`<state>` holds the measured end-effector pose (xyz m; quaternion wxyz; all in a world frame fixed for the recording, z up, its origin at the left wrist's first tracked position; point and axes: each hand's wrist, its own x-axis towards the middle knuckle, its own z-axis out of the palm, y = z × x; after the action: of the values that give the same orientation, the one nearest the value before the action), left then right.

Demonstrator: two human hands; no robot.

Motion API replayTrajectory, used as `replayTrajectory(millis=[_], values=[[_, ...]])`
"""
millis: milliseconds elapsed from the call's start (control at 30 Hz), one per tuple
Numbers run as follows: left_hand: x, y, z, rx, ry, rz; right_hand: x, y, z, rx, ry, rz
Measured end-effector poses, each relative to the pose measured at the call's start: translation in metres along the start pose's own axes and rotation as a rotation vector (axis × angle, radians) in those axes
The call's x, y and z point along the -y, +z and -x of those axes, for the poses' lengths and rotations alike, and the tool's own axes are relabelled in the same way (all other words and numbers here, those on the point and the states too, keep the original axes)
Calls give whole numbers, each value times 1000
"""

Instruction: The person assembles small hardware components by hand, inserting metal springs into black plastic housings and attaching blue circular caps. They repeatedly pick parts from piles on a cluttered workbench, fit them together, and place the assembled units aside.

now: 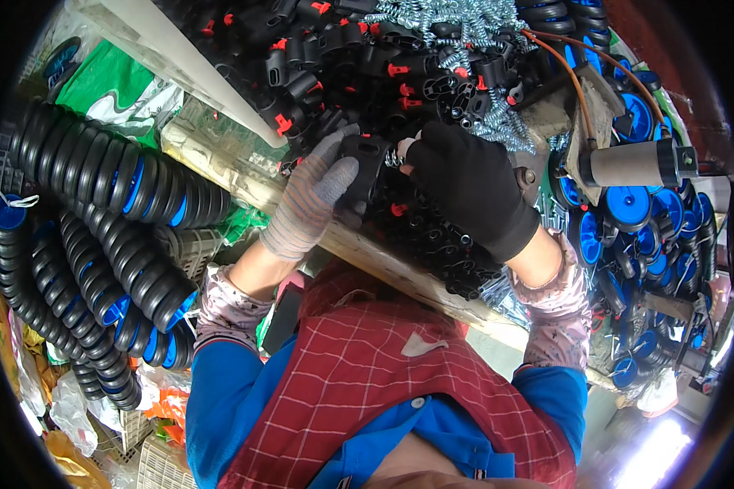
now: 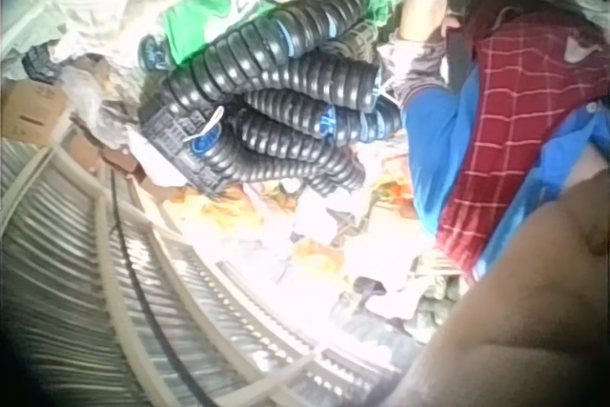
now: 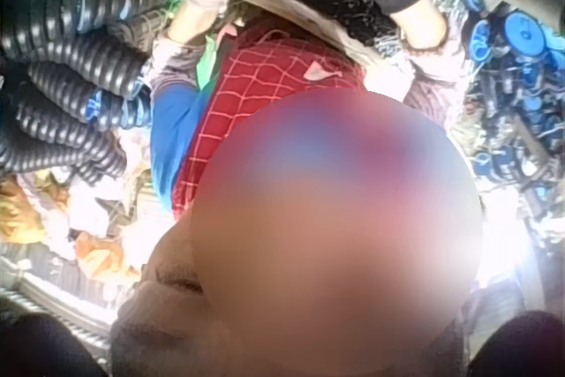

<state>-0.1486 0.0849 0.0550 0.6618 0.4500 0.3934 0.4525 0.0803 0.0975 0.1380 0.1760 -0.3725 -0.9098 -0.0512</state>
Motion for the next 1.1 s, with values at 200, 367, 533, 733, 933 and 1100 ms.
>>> replayTrajectory(millis=[200, 367, 533, 733, 933, 1100], values=[[-2, 3, 12, 161, -431, 671, 6, 2, -3, -180, -140, -146], [-12, 9, 1, 352, -358, 608, 3, 26, -24, -335, -85, -614], [-42, -2, -51, -104, 540, -615, -4, 27, -54, -389, 53, -595], [-83, -1, -144, -193, 390, -1570, -42, 56, -67, -246, 38, -650], [-80, -10, -172, -158, 387, -1555, -52, 98, -75, -192, -137, -416], [-97, 0, -123, -361, 637, -1207, -62, 94, -73, 198, -113, -487]])
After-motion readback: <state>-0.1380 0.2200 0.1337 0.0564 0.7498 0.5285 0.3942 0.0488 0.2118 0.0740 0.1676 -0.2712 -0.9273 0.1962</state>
